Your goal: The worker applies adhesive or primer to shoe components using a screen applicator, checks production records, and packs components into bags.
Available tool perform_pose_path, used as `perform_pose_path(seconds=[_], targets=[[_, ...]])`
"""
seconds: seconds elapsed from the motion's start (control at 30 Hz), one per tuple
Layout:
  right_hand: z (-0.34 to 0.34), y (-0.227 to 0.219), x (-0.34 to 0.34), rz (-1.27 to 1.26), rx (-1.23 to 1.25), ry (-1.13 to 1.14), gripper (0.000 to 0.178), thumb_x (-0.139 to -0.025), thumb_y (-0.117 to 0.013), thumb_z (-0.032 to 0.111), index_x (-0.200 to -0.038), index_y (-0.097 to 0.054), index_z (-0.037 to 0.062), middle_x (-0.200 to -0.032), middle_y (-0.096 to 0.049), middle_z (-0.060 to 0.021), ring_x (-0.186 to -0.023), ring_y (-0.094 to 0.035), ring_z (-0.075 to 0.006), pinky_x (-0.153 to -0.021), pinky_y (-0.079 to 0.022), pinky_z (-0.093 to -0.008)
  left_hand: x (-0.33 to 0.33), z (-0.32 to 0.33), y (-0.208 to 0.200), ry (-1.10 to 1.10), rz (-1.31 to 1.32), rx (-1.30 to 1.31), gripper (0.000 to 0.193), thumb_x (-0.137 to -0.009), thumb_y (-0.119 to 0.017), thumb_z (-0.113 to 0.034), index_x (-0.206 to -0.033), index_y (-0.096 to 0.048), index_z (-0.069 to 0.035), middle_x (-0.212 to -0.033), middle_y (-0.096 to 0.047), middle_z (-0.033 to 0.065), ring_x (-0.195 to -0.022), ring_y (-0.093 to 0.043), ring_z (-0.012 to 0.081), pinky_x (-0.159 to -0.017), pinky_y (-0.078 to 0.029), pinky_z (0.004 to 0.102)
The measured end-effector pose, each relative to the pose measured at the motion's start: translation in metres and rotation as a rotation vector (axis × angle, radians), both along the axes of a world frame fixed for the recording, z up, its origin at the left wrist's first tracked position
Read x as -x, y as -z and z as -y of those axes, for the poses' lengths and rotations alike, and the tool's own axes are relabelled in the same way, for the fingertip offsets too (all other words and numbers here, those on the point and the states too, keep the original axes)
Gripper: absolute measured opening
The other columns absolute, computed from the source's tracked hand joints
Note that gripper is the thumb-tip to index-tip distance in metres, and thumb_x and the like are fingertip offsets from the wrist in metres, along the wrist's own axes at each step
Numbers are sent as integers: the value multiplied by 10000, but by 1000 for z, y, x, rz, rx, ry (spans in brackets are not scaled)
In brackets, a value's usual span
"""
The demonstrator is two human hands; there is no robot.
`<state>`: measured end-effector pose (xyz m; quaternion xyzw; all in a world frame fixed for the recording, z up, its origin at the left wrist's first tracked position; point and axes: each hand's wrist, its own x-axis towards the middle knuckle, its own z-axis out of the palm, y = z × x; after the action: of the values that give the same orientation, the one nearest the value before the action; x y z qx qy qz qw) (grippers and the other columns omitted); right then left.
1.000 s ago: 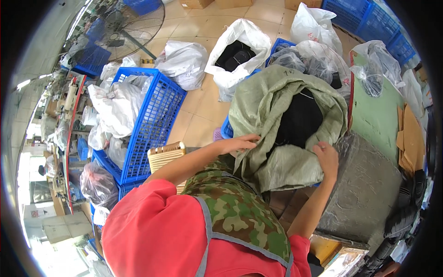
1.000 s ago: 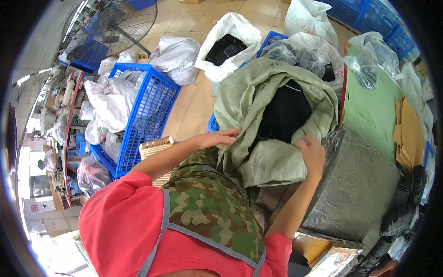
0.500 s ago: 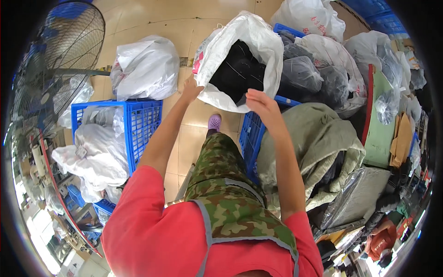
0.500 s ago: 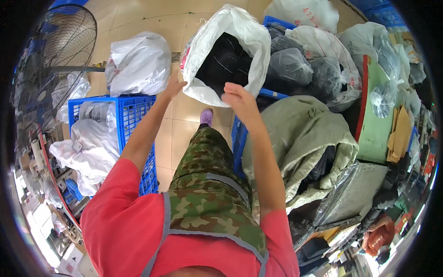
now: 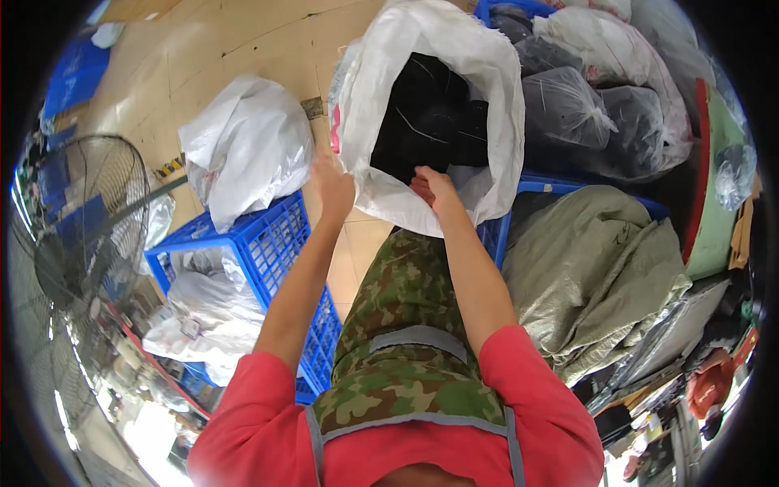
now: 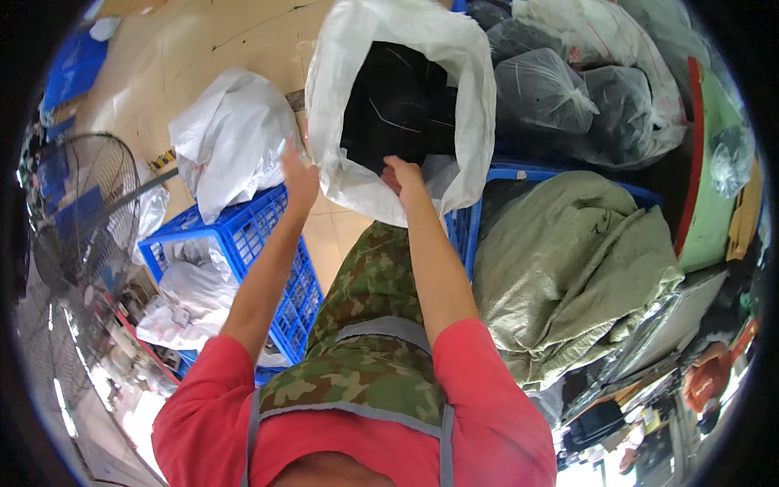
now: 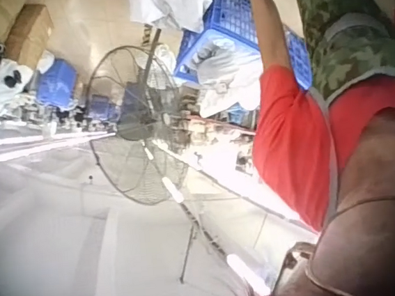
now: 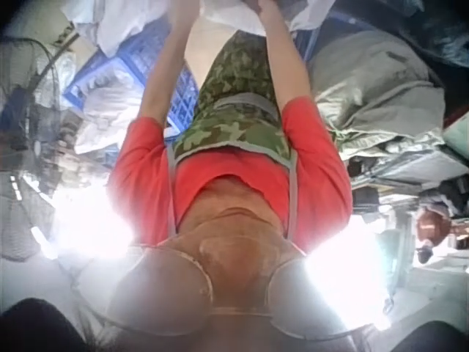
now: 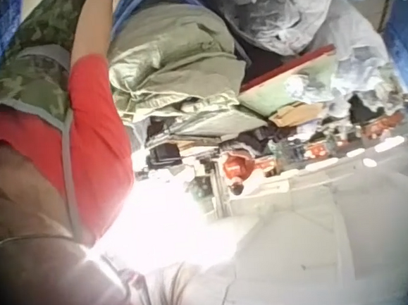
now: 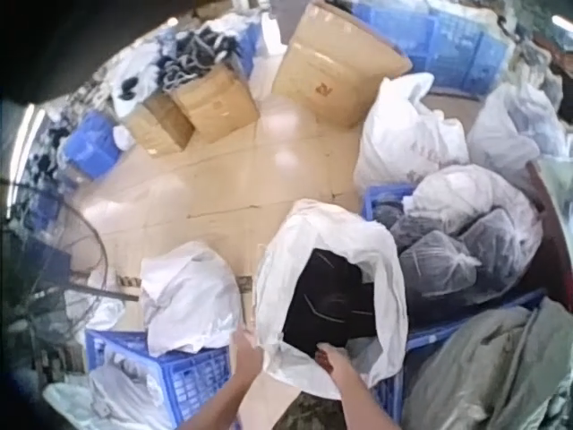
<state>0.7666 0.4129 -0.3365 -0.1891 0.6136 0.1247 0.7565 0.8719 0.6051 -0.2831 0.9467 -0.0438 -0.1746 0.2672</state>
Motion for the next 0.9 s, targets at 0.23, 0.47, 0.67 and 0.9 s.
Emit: perform_pose_path(seconds=[0.23,0.47,0.67,0.9], targets=[[18,-29,-3,91,1125,-379,501,-719,-680,116,-1174,-516,-14,-992,-558,-151,-901,-574,-274,-843,-471,-372,-2,118,-44,305,-104,488,497,-820,-483,41,-1313,-465,-15,-1263,-490,157,-1226,-470,274,-1035,-361,370],[8,-10,-27,69,1072,-593,691,-736,-683,122,-1346,-393,-21,-1202,-468,-199,-1069,-525,-314,-927,-448,-375,-102,161,141,91,-264,-127,487,-863,-467,-220,-1246,-479,81,-1242,-482,324,-1159,-483,452,-1004,-392,459],[6,-27,-43,-107,1084,-589,713,-722,-717,140,-1358,-421,16,-1237,-421,-186,-1168,-415,-346,-1017,-340,-432,-109,127,144,630,-335,-213,468,-900,-469,-233,-1249,-467,78,-1300,-490,219,-1160,-498,414,-994,-410,438],[45,-89,-106,194,1523,-431,666,-664,-704,105,-1301,-511,124,-1365,-406,-150,-1248,-370,-392,-1031,-305,-489,-123,153,74,-423,-811,939,428,-978,-427,-314,-1219,-563,13,-1363,-496,112,-1230,-494,249,-990,-437,374]])
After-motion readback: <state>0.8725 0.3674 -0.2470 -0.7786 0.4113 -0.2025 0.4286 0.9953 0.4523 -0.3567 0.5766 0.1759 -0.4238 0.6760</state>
